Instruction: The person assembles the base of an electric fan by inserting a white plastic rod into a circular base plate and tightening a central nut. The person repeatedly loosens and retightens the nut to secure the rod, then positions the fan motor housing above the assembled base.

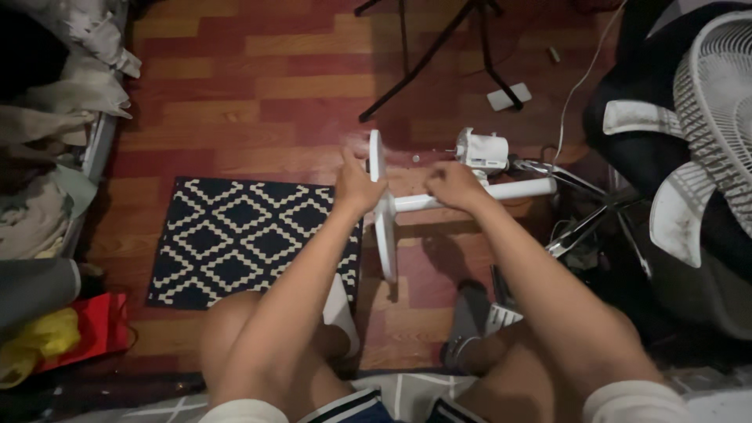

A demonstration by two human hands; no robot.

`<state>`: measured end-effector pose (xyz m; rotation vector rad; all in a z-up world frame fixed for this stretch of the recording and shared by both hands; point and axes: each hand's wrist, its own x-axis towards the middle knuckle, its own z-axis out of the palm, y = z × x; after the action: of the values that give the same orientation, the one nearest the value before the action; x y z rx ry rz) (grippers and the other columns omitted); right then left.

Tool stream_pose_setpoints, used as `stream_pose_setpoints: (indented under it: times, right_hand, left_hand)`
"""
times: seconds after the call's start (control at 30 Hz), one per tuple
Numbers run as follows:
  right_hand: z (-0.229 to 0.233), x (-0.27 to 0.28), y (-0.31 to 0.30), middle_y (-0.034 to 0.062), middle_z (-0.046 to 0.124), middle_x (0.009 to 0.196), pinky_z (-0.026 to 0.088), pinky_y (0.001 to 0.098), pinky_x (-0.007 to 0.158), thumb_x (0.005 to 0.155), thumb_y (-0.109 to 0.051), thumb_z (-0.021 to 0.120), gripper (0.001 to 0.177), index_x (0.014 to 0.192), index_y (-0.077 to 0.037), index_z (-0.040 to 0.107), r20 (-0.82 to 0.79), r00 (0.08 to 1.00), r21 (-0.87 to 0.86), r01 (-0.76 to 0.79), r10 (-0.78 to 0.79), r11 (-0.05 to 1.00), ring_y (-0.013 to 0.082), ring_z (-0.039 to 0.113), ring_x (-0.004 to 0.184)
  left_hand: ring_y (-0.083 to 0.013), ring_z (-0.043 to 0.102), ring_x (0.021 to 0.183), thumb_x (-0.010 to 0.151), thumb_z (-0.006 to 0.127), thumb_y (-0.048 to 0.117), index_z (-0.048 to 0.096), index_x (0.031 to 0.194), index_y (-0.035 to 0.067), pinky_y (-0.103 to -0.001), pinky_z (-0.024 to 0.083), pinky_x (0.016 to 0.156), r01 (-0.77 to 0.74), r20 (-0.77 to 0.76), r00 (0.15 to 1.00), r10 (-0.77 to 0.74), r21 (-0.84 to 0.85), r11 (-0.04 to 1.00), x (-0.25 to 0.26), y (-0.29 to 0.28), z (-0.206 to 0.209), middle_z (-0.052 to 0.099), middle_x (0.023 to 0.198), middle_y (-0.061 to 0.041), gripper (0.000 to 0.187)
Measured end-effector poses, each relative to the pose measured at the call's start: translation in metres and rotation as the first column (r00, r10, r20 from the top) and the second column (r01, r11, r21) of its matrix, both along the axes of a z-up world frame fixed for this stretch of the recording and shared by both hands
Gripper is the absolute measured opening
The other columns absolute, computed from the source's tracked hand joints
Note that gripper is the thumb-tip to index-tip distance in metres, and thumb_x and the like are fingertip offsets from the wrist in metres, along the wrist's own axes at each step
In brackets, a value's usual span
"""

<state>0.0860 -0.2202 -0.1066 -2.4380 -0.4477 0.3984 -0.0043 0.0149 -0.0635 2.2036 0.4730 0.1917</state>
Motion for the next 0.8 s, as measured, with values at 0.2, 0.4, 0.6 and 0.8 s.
stream_pose_setpoints:
  times: [0.2,0.4,0.6,0.8]
  right_hand:
    - [0.014,-0.022,0.031,0.0159,0.076,0.115,0.055,0.0424,0.096,0.083,-0.021,0.071,0.037,0.119,-0.012,0.070,0.097,0.962,-0.145,-0.240,0.255,0.960,0.0328,0.071,0.109]
    - [-0.044,-0.042,0.011,0.0095,0.059,0.138,0.049,0.0450,0.102,0.074,-0.026,0.082,0.068,0.138,-0.022,0.058,0.064,0.976,-0.387,-0.167,0.207,0.907,0.0361,0.058,0.125]
    - [-0.066,-0.030,0.001,0.0044,0.063,0.132,0.042,0.0478,0.109,0.074,-0.035,0.083,0.054,0.125,-0.026,0.068,0.307,0.905,-0.498,-0.111,0.295,0.860,0.0352,0.049,0.128]
    - [-0.101,-0.023,-0.001,0.0087,0.065,0.123,0.038,0.0581,0.101,0.082,-0.034,0.078,0.046,0.127,-0.029,0.069,0.324,0.903,-0.502,-0.089,0.282,0.860,0.0330,0.053,0.122]
  left_hand:
    - [-0.0405,0.072,0.099,0.066,0.085,0.019,0.041,0.123,0.006,-0.046,0.057,0.085,0.013,-0.049,0.999,-0.020,-0.136,0.991,-0.009,-0.009,-0.005,0.067,0.110,-0.026,0.073]
    - [-0.0465,0.067,0.099,0.065,0.090,0.021,0.044,0.120,0.002,-0.048,0.054,0.085,-0.025,0.149,0.988,0.034,-0.064,0.998,-0.007,0.001,-0.020,0.069,0.103,-0.028,0.075]
    - [-0.0419,0.071,0.097,0.069,0.086,0.023,0.045,0.120,0.001,-0.046,0.056,0.087,-0.026,0.113,0.993,0.044,-0.154,0.988,0.004,0.010,-0.033,0.070,0.100,-0.027,0.069]
    - [-0.0322,0.075,0.078,0.062,0.086,0.019,0.046,0.119,0.003,-0.041,0.059,0.075,0.025,0.090,0.996,-0.002,-0.256,0.966,0.005,0.000,-0.028,0.072,0.085,-0.020,0.071]
